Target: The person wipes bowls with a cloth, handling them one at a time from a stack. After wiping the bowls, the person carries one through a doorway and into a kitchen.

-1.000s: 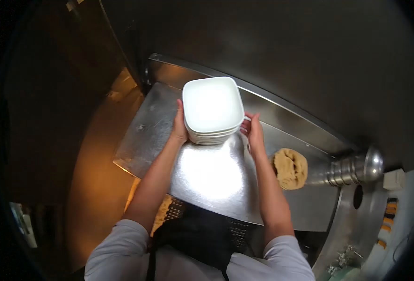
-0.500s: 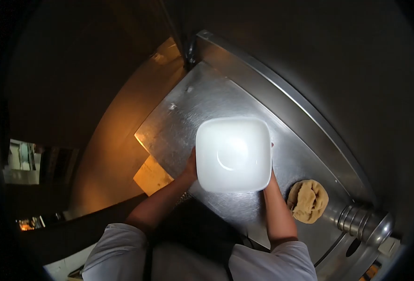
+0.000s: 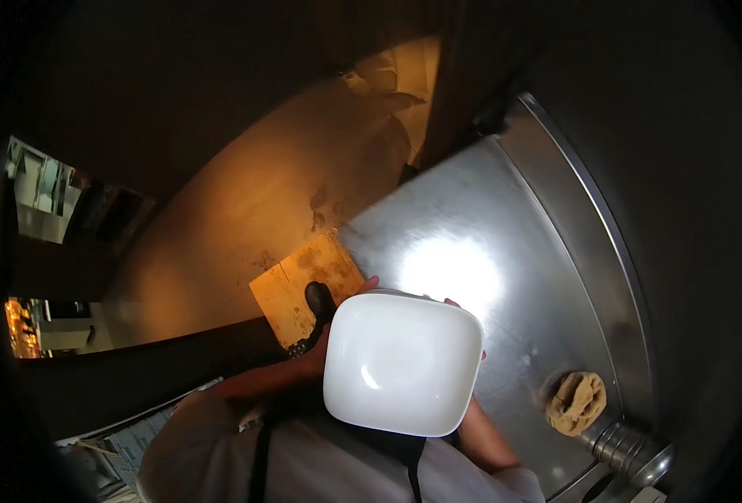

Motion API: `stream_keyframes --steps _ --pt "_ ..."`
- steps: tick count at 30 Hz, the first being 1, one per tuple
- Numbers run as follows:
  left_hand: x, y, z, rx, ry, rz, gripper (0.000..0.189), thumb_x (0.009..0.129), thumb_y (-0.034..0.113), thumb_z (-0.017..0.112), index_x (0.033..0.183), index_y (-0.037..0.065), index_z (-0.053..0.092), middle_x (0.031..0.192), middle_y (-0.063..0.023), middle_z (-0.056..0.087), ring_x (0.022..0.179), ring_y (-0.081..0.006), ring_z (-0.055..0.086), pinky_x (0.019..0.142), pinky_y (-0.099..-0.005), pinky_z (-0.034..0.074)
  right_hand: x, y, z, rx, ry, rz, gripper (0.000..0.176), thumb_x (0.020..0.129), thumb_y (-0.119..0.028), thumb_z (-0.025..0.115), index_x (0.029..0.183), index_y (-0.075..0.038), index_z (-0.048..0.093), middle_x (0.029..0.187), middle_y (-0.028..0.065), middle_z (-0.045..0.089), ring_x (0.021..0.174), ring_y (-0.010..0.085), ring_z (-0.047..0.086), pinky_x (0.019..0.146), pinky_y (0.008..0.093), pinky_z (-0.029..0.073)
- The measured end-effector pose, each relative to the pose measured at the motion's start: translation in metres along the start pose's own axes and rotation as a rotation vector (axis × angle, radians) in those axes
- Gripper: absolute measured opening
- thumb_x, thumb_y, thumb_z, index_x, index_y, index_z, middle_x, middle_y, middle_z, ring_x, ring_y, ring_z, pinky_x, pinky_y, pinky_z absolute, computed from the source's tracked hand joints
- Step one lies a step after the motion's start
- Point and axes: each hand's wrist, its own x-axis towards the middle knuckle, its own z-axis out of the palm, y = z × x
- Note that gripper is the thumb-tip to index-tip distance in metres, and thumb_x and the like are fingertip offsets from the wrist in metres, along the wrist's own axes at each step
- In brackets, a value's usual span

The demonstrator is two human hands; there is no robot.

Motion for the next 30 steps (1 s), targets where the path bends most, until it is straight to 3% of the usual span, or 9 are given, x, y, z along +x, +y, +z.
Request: stream_keyframes --steps 3,6,7,9,14,17,20,27,30 --pt "-0.021 0.037 -0.067 -0.269 0.033 -0.054 0.066 0.097 0.026 0.059 0.151 0.002 0.029 0.143 -0.0154 0.049 0.132 -0.024 0.048 0.113 -0.037 0.036 0.012 0.033 0.07 -0.027 -0.051 0.045 0.08 0.101 -0.066 0.033 0.146 -0.002 0.045 0.133 0.0112 0.06 0.12 0.0219 0.059 0.101 0.0368 0.05" --pt "-0.042 0.06 -0.139 -0.088 0.136 0.015 0.07 0.094 0.035 0.057 0.15 0.002 0.031 0.143 -0.015 0.048 0.132 -0.024 0.048 0.111 -0.0365 0.038 0.034 0.06 0.148 -0.076 -0.111 0.083 0.08 0.101 -0.066 0.033 0.146 -0.002 0.044 0.134 0.0113 0.059 0.121 0.022 0.059 0.101 0.037 0.05" --pt "-0.048 0.06 -0.16 -0.307 0.145 -0.014 0.072 0.093 0.036 0.057 0.15 0.001 0.03 0.143 -0.0151 0.048 0.132 -0.0239 0.049 0.111 -0.0363 0.037 0.043 0.066 0.172 -0.103 -0.131 0.096 0.08 0.1 -0.067 0.033 0.146 -0.002 0.044 0.134 0.0113 0.059 0.121 0.0221 0.059 0.101 0.037 0.05" --pt "-0.055 0.06 -0.208 -0.204 0.144 0.162 0.075 0.093 0.04 0.058 0.151 0.001 0.029 0.143 -0.015 0.048 0.132 -0.0237 0.048 0.111 -0.0359 0.038 0.061 0.074 0.219 -0.14 -0.182 0.104 0.08 0.1 -0.067 0.033 0.147 -0.002 0.044 0.134 0.0114 0.059 0.121 0.0221 0.059 0.101 0.0371 0.05" --pt "-0.064 0.127 -0.274 -0.03 0.309 0.06 0.08 0.096 0.052 0.054 0.153 0.002 0.028 0.143 -0.0146 0.049 0.131 -0.0233 0.05 0.11 -0.0364 0.039 0.115 0.07 0.315 -0.17 -0.305 0.104 0.08 0.1 -0.067 0.033 0.147 -0.002 0.043 0.135 0.0115 0.058 0.122 0.0223 0.058 0.102 0.0374 0.049" --pt "-0.052 0.088 -0.319 -0.39 0.161 0.184 0.073 0.102 0.052 0.045 0.152 0.002 0.029 0.141 -0.0145 0.05 0.128 -0.0232 0.052 0.108 -0.0375 0.043 0.141 0.075 0.342 -0.16 -0.336 0.098 0.08 0.1 -0.067 0.033 0.148 -0.002 0.042 0.136 0.0116 0.058 0.122 0.0224 0.058 0.102 0.0375 0.049" --pt "-0.018 0.077 -0.357 -0.557 0.12 0.152 0.07 0.105 0.054 0.039 0.15 0.002 0.033 0.14 -0.0149 0.052 0.125 -0.023 0.054 0.105 -0.0376 0.046 0.18 0.072 0.364 -0.137 -0.375 0.074 0.08 0.1 -0.067 0.033 0.148 -0.003 0.041 0.136 0.0117 0.058 0.122 0.0225 0.058 0.102 0.0377 0.049" --pt "0.139 0.112 -0.443 -0.451 0.087 -0.043 0.07 0.104 0.055 0.037 0.15 0.001 0.034 0.139 -0.015 0.053 0.125 -0.0229 0.055 0.104 -0.0374 0.046 0.325 0.025 0.415 -0.018 -0.414 0.019 0.079 0.103 -0.065 0.028 0.152 -0.004 0.033 0.145 0.0122 0.05 0.13 0.023 0.052 0.107 0.0384 0.044" --pt "0.233 0.132 -0.47 -0.418 0.094 -0.048 0.07 0.104 0.055 0.037 0.149 0.001 0.035 0.138 -0.015 0.053 0.124 -0.0229 0.055 0.104 -0.0373 0.047 0.376 -0.061 0.466 -0.283 -0.425 -0.329 0.076 0.104 -0.062 0.024 0.153 -0.004 0.03 0.145 0.0116 0.047 0.131 0.0221 0.049 0.109 0.0377 0.041"
